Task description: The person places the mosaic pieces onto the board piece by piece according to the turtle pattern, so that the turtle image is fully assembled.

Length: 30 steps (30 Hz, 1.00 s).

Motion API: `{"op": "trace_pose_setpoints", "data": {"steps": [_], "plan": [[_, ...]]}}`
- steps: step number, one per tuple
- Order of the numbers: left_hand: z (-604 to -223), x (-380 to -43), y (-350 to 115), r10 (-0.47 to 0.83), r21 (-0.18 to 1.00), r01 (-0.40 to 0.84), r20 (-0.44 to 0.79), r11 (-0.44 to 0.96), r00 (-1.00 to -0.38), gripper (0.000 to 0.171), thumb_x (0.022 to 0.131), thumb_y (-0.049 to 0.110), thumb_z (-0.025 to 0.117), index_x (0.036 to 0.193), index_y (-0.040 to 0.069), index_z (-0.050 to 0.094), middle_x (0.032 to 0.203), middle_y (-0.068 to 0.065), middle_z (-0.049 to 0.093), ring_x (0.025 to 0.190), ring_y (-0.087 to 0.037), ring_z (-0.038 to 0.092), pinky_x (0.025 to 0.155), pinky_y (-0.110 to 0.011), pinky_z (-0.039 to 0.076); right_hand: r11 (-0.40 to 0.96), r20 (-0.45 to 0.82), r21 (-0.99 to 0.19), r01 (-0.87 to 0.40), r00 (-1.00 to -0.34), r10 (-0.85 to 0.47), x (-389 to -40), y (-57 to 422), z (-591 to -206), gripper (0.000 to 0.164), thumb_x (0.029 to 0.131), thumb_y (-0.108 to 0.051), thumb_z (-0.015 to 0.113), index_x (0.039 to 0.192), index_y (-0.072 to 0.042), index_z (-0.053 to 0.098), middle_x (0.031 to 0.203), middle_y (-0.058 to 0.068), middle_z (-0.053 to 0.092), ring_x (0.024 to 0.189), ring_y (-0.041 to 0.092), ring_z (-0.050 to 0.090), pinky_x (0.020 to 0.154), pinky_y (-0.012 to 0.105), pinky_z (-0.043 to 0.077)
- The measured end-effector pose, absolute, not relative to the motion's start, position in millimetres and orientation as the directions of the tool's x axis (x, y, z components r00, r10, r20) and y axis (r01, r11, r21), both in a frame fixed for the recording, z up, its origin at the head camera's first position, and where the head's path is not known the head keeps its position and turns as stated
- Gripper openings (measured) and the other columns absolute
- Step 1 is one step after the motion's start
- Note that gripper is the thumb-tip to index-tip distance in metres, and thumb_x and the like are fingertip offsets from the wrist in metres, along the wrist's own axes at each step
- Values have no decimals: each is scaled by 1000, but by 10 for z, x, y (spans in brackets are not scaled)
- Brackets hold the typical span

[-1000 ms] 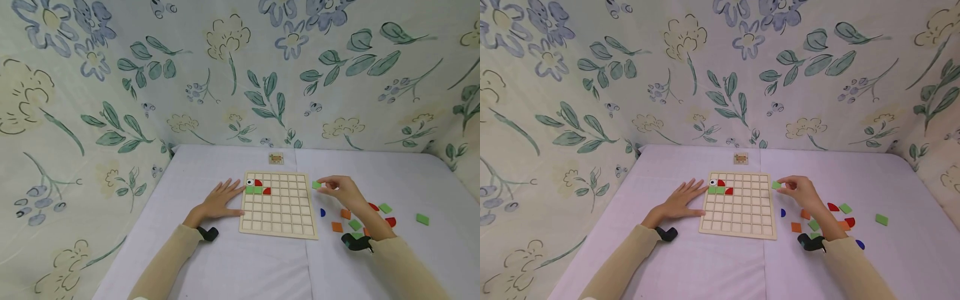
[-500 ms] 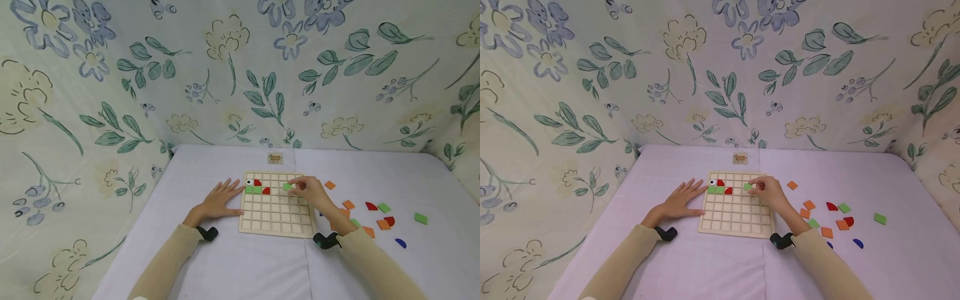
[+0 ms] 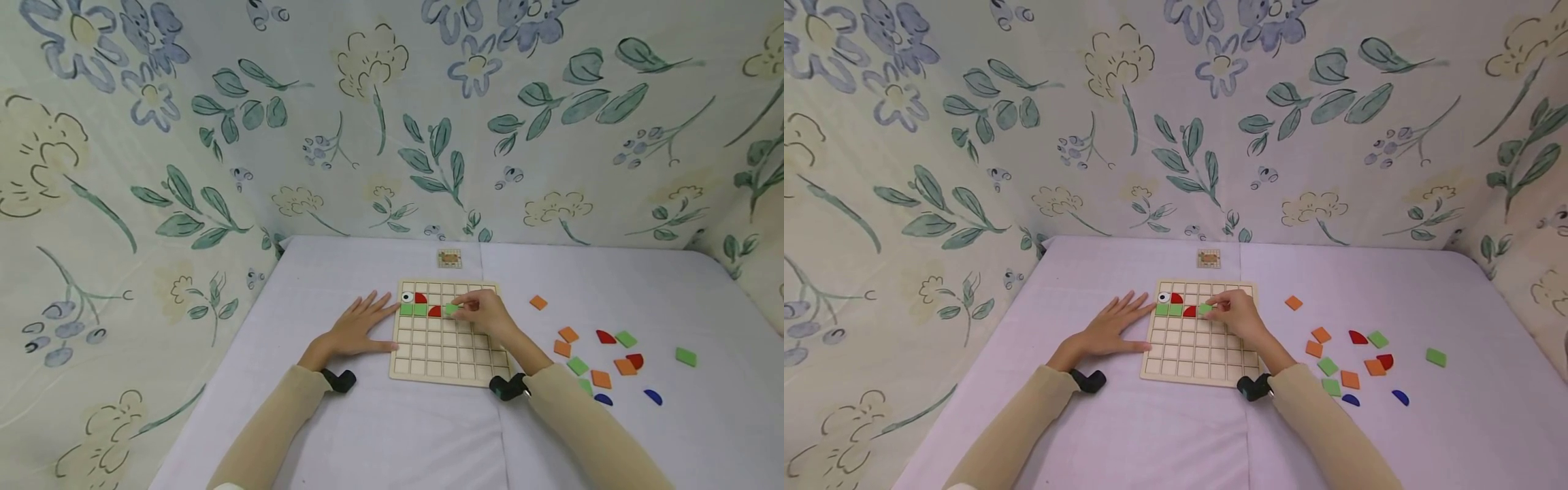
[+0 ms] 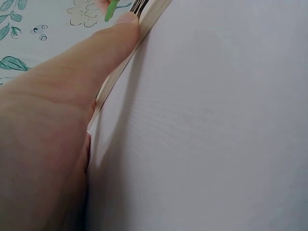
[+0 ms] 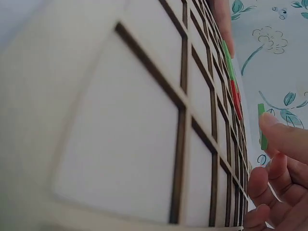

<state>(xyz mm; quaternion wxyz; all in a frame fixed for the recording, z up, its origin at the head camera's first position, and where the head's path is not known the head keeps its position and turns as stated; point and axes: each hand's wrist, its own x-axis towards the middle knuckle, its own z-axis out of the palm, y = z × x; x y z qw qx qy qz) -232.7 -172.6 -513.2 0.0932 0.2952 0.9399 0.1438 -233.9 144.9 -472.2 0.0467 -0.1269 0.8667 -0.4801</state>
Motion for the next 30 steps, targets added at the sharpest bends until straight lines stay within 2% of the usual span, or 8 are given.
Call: {"op": "trace_pose_setpoints", "data": {"steps": [8, 23, 30], "plan": [[-5117, -2334, -1716, 579, 319, 527, -90, 788, -810, 94, 85, 78, 52, 160, 36, 14, 167, 5, 3, 152, -23, -7, 120, -46, -5, 548, 20, -819, -172, -962, -271, -2412, 1426, -4770, 22, 84, -5, 80, 103, 4, 75, 68, 2, 52, 68, 18, 45, 62, 28, 38], [-5115, -2318, -1715, 572, 323, 516, -105, 793, -813, 94, 85, 79, 51, 160, 36, 14, 167, 5, 3, 152, -23, -7, 120, -46, -5, 578, 7, -800, -161, -966, -260, -2432, 1397, -4830, 21, 82, -4, 81, 101, 3, 75, 69, 2, 53, 66, 16, 44, 60, 29, 37], [-5100, -2314, -1719, 575, 326, 519, -99, 790, -812, 95, 85, 78, 52, 161, 34, 16, 167, 3, 4, 152, -24, -6, 120, -47, -4, 566, 9, -807, -165, -963, -268, -2440, 1396, -4811, 22, 82, -2, 80, 103, 5, 75, 70, 4, 56, 64, 15, 45, 57, 27, 37]]}}
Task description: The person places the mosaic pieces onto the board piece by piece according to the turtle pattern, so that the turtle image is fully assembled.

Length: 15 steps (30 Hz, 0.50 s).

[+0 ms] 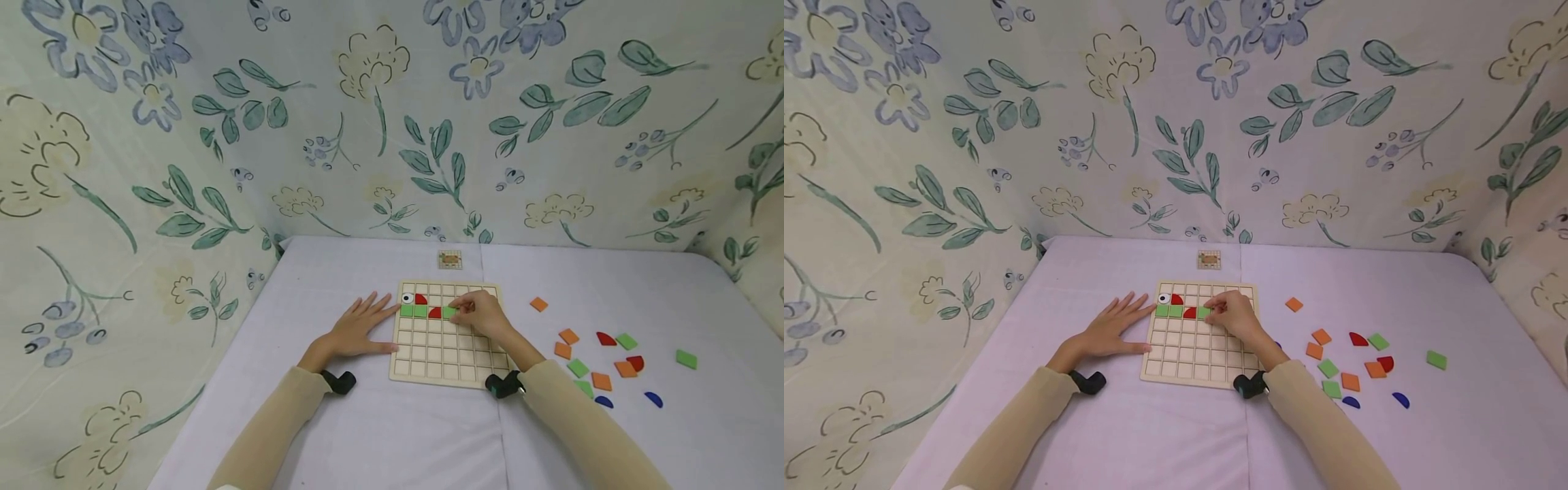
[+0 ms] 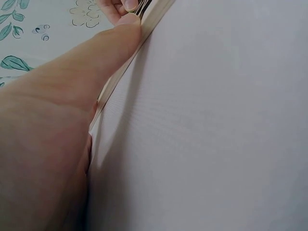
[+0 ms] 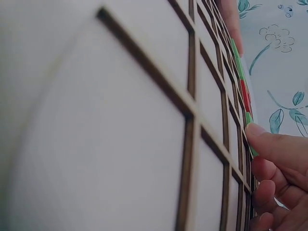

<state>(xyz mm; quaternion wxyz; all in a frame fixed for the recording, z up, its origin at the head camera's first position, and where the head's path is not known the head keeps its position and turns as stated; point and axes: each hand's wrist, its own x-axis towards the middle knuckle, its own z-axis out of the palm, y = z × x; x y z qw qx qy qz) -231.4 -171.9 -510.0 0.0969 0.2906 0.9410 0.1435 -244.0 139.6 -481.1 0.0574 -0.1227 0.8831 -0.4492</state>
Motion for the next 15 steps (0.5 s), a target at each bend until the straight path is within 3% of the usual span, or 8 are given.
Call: {"op": "trace_pose_setpoints", "data": {"steps": [8, 15], "plan": [[-5107, -2320, -1726, 575, 328, 520, -95, 789, -813, 94, 85, 79, 51, 161, 35, 16, 167, 4, 4, 152, -23, -7, 120, -47, -4, 544, 24, -820, -179, -960, -280, -2458, 1402, -4826, 23, 82, 0, 80, 103, 5, 75, 68, 3, 58, 62, 14, 45, 55, 26, 37], [-5101, -2308, -1724, 585, 343, 529, -79, 776, -807, 94, 85, 77, 53, 161, 33, 18, 167, 1, 6, 152, -26, -4, 120, -50, -3, 532, 10, -835, -140, -971, -240, -2468, 1521, -4778, 28, 84, -5, 80, 110, 5, 74, 76, 6, 63, 70, 18, 53, 57, 25, 44]]}}
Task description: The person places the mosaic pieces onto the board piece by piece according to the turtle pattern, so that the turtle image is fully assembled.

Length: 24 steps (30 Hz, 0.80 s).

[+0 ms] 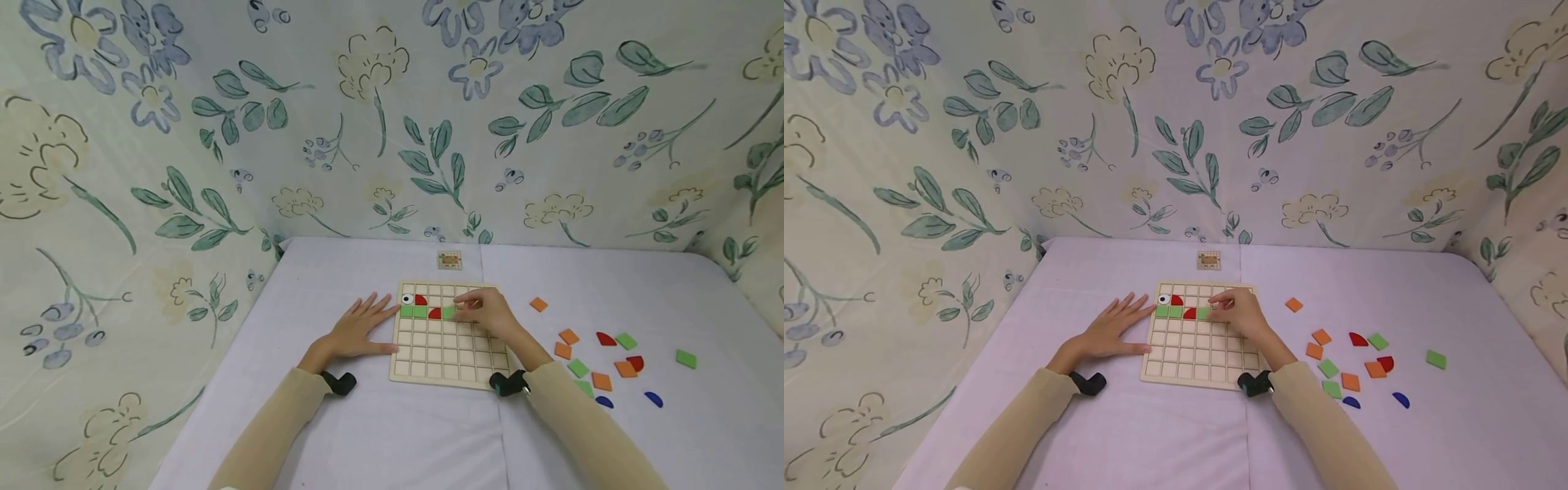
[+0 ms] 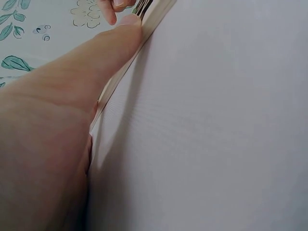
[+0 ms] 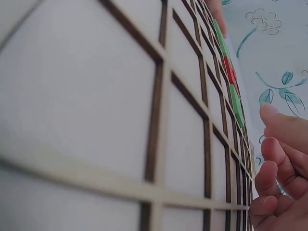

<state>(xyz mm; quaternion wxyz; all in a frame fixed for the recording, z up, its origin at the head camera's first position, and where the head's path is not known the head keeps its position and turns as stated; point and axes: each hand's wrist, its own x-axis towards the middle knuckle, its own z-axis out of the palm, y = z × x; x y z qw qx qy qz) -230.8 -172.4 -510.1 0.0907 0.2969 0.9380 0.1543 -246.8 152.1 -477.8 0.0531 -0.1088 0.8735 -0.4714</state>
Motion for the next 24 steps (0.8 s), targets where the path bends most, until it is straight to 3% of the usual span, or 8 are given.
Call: {"op": "trace_pose_setpoints", "data": {"steps": [15, 24], "plan": [[-5115, -2326, -1738, 577, 338, 522, -82, 783, -812, 95, 84, 81, 49, 160, 37, 14, 167, 6, 2, 152, -22, -8, 120, -46, -6, 536, -2, -842, 60, -994, 108, -2456, 2192, -4573, 43, 87, -22, 80, 123, 1, 69, 96, 10, 61, 88, 20, 51, 65, 21, 44], [-5121, -2321, -1733, 576, 339, 519, -89, 785, -813, 95, 84, 81, 49, 160, 36, 15, 167, 6, 2, 152, -23, -7, 120, -45, -6, 550, -61, -820, 159, -979, 192, -2413, 2533, -4677, 49, 89, -29, 78, 127, -1, 66, 93, 8, 59, 80, 20, 55, 61, 24, 42]]}}
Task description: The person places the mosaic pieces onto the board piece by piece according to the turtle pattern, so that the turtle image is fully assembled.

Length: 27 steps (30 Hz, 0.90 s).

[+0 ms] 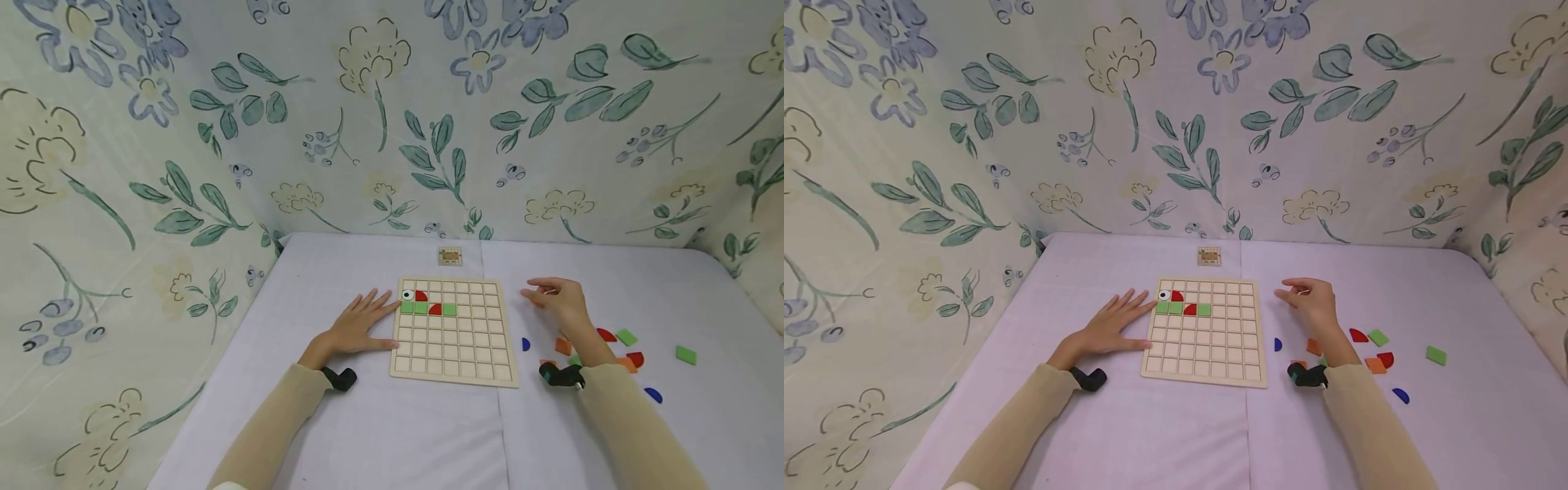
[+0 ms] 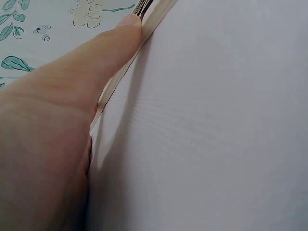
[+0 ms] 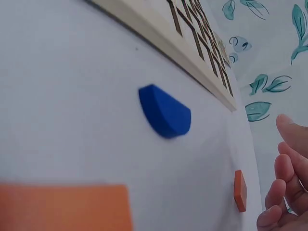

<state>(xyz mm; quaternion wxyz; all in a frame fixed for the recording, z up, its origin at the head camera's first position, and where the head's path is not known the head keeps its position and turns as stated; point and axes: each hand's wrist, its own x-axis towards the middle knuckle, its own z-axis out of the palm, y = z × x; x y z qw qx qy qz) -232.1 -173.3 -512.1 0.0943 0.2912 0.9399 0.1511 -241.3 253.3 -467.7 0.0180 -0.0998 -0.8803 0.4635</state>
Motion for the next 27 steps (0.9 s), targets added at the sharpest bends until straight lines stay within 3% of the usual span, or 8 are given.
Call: {"op": "trace_pose_setpoints", "data": {"steps": [6, 11, 17, 27], "plan": [[-5103, -2320, -1726, 579, 339, 525, -78, 781, -811, 95, 84, 80, 50, 161, 34, 17, 167, 4, 4, 152, -25, -6, 120, -48, -4, 558, -102, -800, 220, -966, 236, -2388, 2666, -4717, 50, 89, -27, 78, 128, 1, 65, 97, 12, 59, 91, 24, 46, 66, 30, 39], [-5089, -2321, -1723, 581, 342, 527, -73, 778, -810, 94, 85, 79, 51, 161, 33, 18, 167, 3, 5, 152, -25, -5, 120, -49, -4, 557, -139, -787, 267, -955, 262, -2371, 2730, -4737, 48, 89, -22, 77, 127, 4, 65, 103, 14, 56, 90, 26, 46, 60, 26, 40], [-5104, -2330, -1721, 576, 337, 519, -89, 785, -813, 94, 85, 77, 52, 161, 34, 16, 167, 5, 3, 152, -23, -7, 120, -47, -5, 546, -157, -790, 277, -954, 256, -2361, 2783, -4803, 47, 86, -16, 80, 125, 5, 66, 97, 11, 57, 85, 24, 47, 52, 22, 38], [-5112, -2316, -1726, 576, 328, 521, -94, 788, -812, 94, 85, 78, 52, 161, 35, 15, 167, 4, 3, 152, -22, -8, 120, -47, -5, 532, -156, -798, 283, -950, 271, -2368, 2809, -4881, 48, 83, -13, 83, 124, 5, 66, 95, 12, 57, 87, 25, 47, 51, 18, 37]]}}
